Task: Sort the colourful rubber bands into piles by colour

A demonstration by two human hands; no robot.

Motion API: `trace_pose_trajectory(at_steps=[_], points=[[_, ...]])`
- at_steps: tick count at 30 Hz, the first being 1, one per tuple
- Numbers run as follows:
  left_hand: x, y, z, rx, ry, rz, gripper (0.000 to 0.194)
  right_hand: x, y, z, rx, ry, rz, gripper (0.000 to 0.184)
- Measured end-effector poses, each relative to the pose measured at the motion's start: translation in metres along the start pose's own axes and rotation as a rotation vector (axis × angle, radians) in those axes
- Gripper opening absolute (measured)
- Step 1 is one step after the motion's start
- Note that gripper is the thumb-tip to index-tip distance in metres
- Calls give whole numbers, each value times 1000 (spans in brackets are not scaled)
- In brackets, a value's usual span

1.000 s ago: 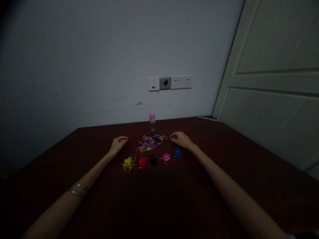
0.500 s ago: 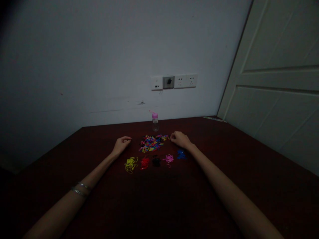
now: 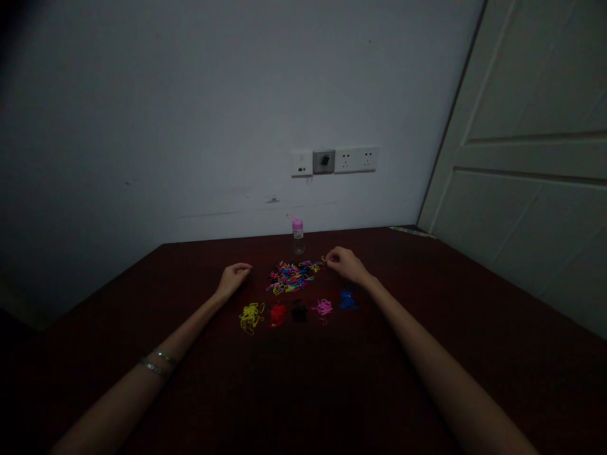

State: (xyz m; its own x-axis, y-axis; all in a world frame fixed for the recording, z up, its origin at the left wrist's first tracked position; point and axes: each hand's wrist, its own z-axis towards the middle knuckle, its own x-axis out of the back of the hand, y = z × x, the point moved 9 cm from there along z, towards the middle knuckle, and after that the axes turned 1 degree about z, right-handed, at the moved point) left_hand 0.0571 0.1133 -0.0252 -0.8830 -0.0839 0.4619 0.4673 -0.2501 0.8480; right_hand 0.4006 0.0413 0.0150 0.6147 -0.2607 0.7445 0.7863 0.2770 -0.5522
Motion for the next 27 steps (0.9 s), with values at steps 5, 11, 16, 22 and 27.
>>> trace_pose_trajectory(at_steps=[5, 11, 16, 22, 27], points=[[2, 0, 4, 69, 48, -105, 27, 27, -27, 5, 104, 118, 109, 19], [-13, 59, 6, 35, -133, -168, 28, 64, -83, 3, 193, 212, 267, 19], [-31, 139, -5, -100, -320, -191, 30, 88, -129, -7, 265, 235, 311, 16], [-58, 200, -27, -175, -437, -317, 33, 87, -153, -15, 322, 141, 339, 15], [-73, 211, -35, -199, -524, -440, 33, 78, -160, -16, 349, 65, 370, 13]])
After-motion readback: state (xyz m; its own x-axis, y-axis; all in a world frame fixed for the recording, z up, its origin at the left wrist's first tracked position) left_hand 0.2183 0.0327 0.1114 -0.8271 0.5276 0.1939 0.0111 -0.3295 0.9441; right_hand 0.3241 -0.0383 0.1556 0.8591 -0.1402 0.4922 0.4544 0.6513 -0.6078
